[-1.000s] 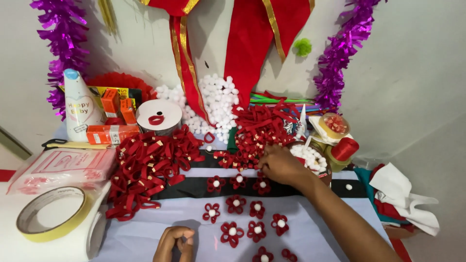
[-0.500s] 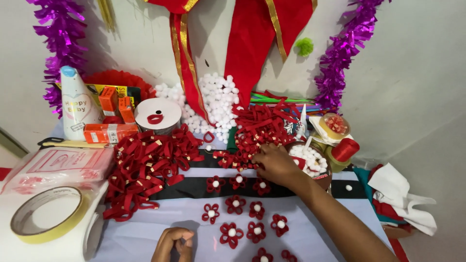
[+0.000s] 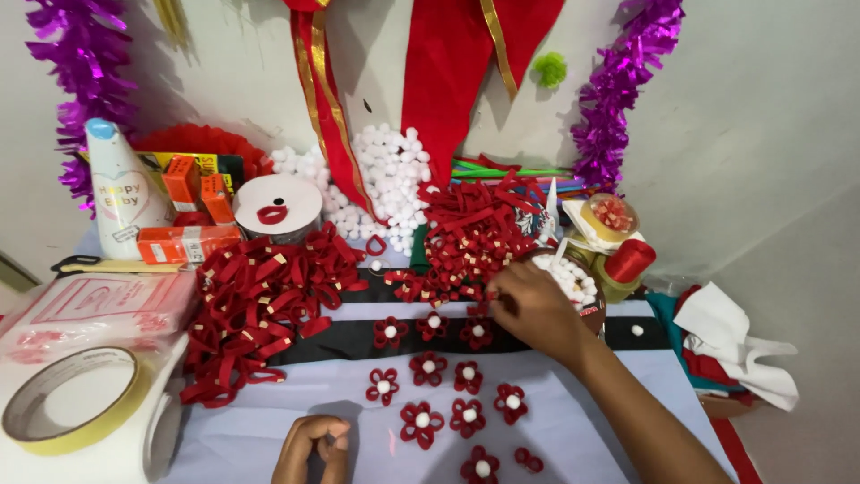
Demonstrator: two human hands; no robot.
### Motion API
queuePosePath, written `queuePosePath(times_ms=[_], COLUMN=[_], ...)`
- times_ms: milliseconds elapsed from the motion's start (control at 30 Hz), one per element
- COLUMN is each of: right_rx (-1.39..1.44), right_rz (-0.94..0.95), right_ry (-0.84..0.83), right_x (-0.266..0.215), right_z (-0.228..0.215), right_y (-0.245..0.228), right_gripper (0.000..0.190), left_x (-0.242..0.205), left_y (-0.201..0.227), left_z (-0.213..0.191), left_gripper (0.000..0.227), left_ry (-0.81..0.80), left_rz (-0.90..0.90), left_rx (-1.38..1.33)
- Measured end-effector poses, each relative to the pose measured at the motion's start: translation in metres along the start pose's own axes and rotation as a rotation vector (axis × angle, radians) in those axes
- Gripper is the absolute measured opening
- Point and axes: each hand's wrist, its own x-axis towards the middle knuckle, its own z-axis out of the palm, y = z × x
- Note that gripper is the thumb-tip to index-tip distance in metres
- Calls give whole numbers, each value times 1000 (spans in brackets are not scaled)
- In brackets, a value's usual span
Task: Arranging small handmade ribbon flowers into a pattern on a white cloth surface.
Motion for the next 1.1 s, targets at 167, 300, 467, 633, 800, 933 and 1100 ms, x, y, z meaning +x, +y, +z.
queuePosePath(times_ms=[167, 300, 467, 633, 800, 933, 1100], right_rx=[203, 360, 407, 367, 363, 305, 137], right_rz=[325, 590, 747, 773, 789, 808, 822], right_ry=[30, 125, 96, 43, 90, -49, -96], right_x=[-79, -156, -200, -197, -204, -216, -219], right_z=[-47, -55, -21, -11, -25, -23, -6], right_y=[-31, -35, -47, -67, -74, -70, -75], right_gripper=[13, 17, 19, 19, 22, 27, 34], left_x=[5, 3, 3, 2, 3, 1, 0], left_y=[-19, -12, 3, 16, 9, 14, 15], left_z=[-2, -8, -11, -16, -16, -15, -16], left_gripper=[14, 12, 12, 11, 9, 9, 10], left_ry=[-26, -86, -128, -191, -216, -217, -224], left_rz=[261, 228, 177, 145, 180, 173, 164], left_rx=[-35, -38, -3, -25, -8, -33, -14])
